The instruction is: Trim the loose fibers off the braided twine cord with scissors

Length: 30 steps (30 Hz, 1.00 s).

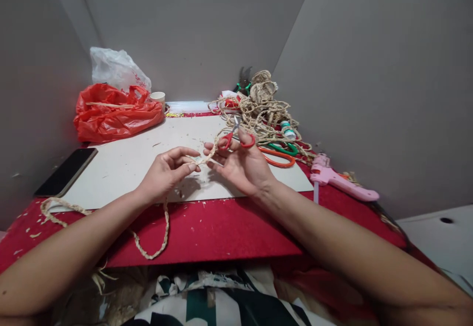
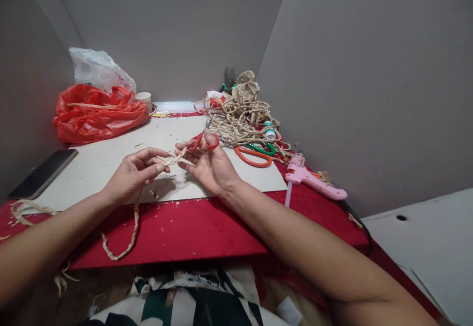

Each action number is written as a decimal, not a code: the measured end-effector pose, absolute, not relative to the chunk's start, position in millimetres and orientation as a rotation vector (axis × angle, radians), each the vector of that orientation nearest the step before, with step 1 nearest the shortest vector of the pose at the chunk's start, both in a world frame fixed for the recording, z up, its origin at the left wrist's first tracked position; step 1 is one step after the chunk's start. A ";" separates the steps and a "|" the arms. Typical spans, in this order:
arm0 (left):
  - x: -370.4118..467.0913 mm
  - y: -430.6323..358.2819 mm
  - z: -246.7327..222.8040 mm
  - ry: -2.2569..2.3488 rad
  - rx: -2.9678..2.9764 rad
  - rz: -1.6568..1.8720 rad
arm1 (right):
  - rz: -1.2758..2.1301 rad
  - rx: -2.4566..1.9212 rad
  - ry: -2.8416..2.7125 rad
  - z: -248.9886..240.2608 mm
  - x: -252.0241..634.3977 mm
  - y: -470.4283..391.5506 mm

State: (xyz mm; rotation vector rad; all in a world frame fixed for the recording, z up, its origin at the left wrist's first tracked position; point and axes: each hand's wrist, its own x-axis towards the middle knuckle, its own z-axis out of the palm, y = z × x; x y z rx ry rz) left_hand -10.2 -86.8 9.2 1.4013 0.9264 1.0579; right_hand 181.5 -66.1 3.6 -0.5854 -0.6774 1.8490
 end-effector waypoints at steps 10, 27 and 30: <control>-0.1 -89.5 -4.6 0.988 1.400 0.700 | 1.832 -0.466 -0.633 7.8 185.0 -63.3; -0.9 -92.2 1.8 0.939 1.507 0.450 | 1.731 -0.399 -0.654 14.7 202.6 -56.7; 2.6 -97.5 1.0 0.968 1.635 0.551 | 1.629 -0.514 -0.628 15.6 204.3 -52.4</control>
